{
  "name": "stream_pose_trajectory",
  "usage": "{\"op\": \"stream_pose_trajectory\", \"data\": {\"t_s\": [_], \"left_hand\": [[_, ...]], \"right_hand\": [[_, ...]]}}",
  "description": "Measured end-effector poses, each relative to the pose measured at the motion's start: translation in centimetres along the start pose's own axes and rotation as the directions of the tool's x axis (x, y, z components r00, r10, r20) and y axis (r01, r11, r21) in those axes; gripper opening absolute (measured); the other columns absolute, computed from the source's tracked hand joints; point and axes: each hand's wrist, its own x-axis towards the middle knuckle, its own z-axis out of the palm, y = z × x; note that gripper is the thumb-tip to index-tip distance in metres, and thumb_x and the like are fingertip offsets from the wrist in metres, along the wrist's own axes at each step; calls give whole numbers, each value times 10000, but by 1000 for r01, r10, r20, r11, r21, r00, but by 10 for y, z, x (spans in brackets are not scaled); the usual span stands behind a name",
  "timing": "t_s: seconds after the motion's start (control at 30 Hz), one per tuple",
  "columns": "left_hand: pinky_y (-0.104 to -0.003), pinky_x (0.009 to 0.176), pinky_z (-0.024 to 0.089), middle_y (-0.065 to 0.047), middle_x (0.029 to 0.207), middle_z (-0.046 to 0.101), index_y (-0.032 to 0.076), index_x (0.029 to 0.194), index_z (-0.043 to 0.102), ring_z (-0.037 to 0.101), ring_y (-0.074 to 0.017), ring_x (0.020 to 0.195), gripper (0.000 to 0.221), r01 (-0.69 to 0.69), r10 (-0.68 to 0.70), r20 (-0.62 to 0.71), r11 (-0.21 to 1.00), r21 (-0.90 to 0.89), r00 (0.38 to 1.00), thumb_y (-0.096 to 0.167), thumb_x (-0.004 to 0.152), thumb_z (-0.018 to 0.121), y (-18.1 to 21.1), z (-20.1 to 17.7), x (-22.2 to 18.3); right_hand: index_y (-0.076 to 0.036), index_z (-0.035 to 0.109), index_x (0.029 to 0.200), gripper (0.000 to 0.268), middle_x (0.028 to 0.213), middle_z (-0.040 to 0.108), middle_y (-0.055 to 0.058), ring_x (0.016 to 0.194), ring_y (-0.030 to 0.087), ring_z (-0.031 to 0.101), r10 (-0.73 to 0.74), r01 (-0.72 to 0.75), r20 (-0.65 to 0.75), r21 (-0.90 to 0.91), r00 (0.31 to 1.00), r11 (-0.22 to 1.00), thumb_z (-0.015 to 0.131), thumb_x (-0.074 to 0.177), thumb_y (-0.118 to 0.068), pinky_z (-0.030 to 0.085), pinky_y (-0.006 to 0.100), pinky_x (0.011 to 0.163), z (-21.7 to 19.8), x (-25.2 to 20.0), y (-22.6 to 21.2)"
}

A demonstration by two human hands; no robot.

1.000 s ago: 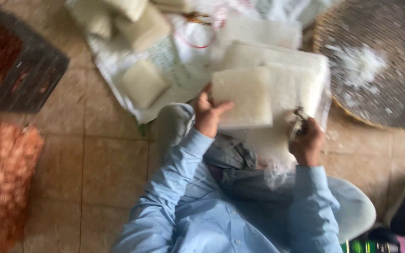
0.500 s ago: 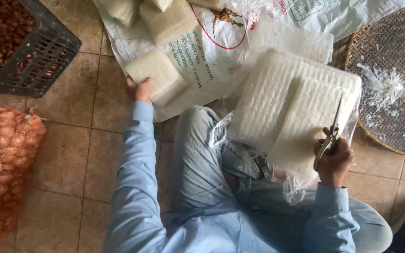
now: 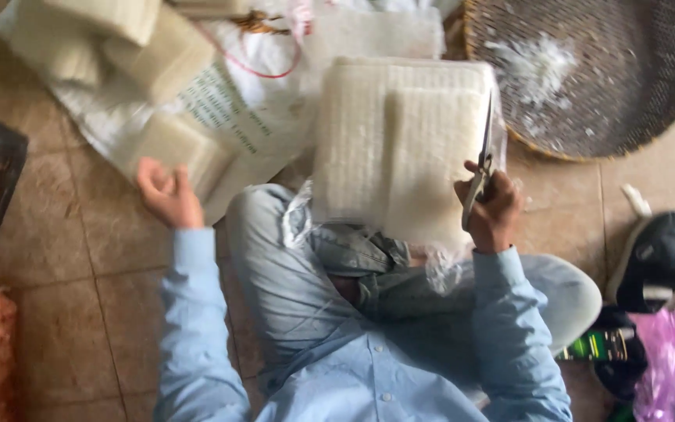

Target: Trimming the edges of stacked food sheets with scissors and packaging them into plastic bags.

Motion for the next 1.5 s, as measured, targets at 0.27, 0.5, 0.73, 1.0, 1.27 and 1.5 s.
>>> {"op": "stream_pose_trajectory", "data": {"t_s": [0.27, 0.5, 0.73, 1.0, 1.27, 1.5], "left_hand": [[-376, 869, 603, -200, 1091, 723, 2, 1271, 652, 723, -271, 971, 487, 202, 68, 700, 934, -296, 711, 132, 842, 840, 174, 75, -201], [-398, 909, 599, -228, 1307, 659, 35, 1405, 567, 677, -346, 1166, 690, 169, -56, 803, 984, -56, 593, 318, 843, 850, 207, 122, -253], [-317, 912, 577, -128, 1079, 685, 4, 1312, 614, 668, -167, 973, 598, 589, -203, 784, 772, -240, 587, 147, 802, 891, 197, 145, -253], [-400, 948, 562, -206, 1199, 516, 13, 1441, 532, 568, -281, 1120, 860, 560, -215, 797, 809, -179, 565, 107, 686, 935, 201, 156, -251], [-397, 758, 617, -169, 960, 700, 30, 1215, 670, 712, -241, 860, 516, 693, -194, 907, 709, -132, 372, -29, 725, 822, 179, 165, -237], [-414, 770, 613, -150, 1009, 706, 47, 1222, 644, 736, -272, 862, 450, 704, -281, 906, 710, -25, 316, 3, 786, 743, 206, 122, -196]], "right_hand": [[-196, 778, 1031, 331, 845, 742, 83, 752, 271, 711, 66, -110, -255, -161, 965, 981, 945, 787, -343, 533, 364, 698, -18, 8, 39], [-106, 649, 831, 456, 689, 632, 102, 706, 332, 680, 232, -260, -150, -206, 961, 943, 963, 683, -402, 520, 421, 668, -7, 4, 56], [-118, 601, 855, 465, 746, 644, 135, 814, 400, 699, 266, -291, -123, -289, 956, 912, 926, 719, -422, 537, 485, 751, -6, 8, 60], [-105, 644, 895, 491, 795, 677, 142, 872, 389, 711, 282, -303, -119, -250, 952, 919, 950, 676, -421, 552, 487, 802, -6, 8, 64], [-71, 668, 918, 354, 777, 705, 125, 843, 363, 723, 259, -260, -123, 2, 958, 965, 863, 646, -187, 568, 432, 792, -20, 1, 52], [-66, 660, 813, 466, 641, 588, 68, 641, 202, 587, 289, -275, 5, 322, 957, 906, 957, 648, -386, 474, 334, 602, -3, -4, 34]]}}
